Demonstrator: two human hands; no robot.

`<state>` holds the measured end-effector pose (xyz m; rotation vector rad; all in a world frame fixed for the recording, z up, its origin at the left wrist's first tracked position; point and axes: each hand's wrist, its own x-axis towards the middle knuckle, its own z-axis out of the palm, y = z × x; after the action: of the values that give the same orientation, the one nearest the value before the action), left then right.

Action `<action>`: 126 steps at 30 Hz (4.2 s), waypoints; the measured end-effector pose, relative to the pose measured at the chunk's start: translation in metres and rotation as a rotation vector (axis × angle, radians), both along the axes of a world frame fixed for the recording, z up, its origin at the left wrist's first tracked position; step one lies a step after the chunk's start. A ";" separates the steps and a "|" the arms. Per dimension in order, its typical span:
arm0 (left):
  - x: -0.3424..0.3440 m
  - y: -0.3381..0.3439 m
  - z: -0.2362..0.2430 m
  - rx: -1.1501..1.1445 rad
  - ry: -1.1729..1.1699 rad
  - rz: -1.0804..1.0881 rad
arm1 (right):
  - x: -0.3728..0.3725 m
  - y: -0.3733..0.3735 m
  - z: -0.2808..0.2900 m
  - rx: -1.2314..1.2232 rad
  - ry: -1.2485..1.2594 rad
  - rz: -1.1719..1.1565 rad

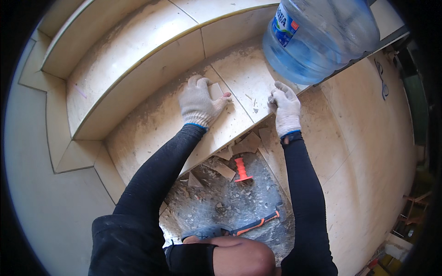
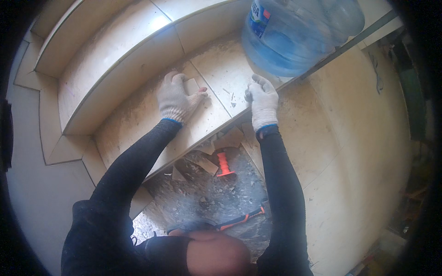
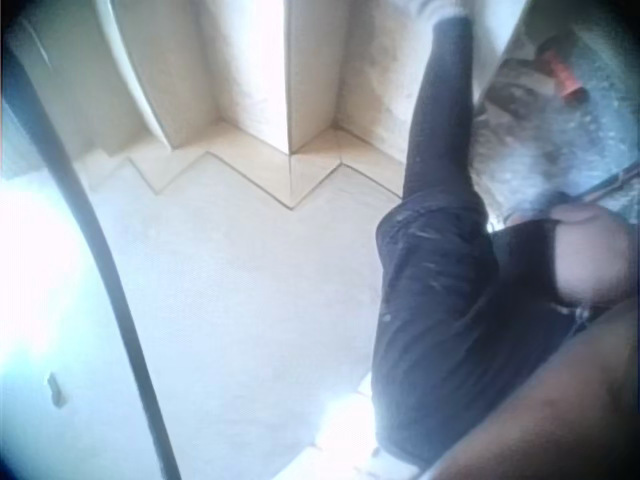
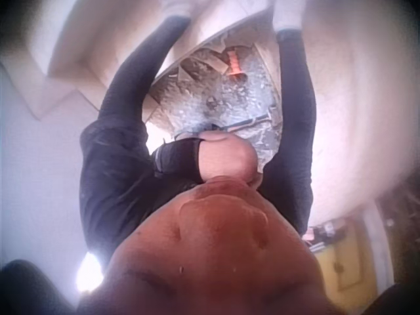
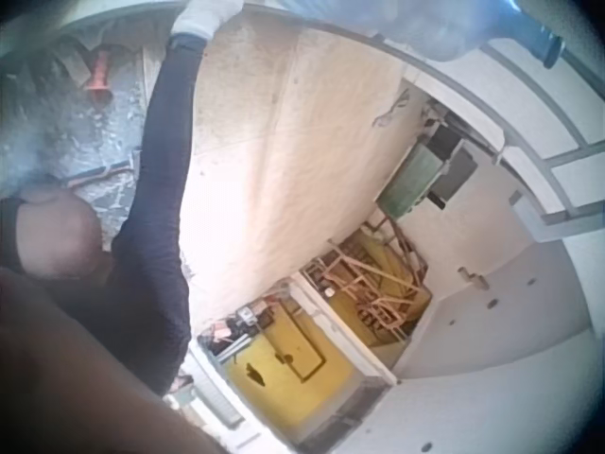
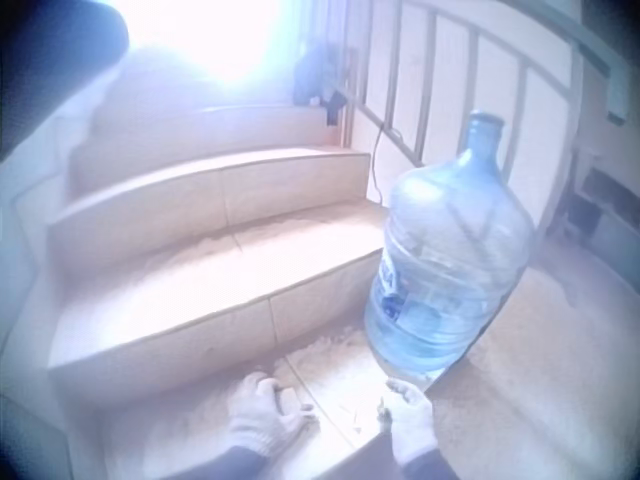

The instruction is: The person removes floor tiles using a hammer and a red chisel. They repeatedly strike the chisel to break tiles, then lift and clear debris by hand. A second person is visible nearby working on the floor.

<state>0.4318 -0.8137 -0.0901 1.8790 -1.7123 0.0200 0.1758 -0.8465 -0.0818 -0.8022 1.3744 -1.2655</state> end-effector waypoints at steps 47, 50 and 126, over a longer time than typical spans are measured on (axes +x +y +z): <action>0.003 -0.008 -0.023 -0.325 -0.011 -0.182 | -0.072 0.314 -0.039 0.638 -0.031 0.348; -0.016 0.023 -0.016 -0.394 -0.053 -0.242 | -0.084 0.338 -0.054 0.787 -0.249 0.193; -0.007 0.308 -0.104 0.707 0.578 0.281 | -0.067 0.202 -0.131 0.049 0.815 0.465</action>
<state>0.4246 -0.5053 -0.1940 2.2833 -1.1088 -1.0310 0.1090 -0.6444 -0.2124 -1.5990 1.6845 -0.5359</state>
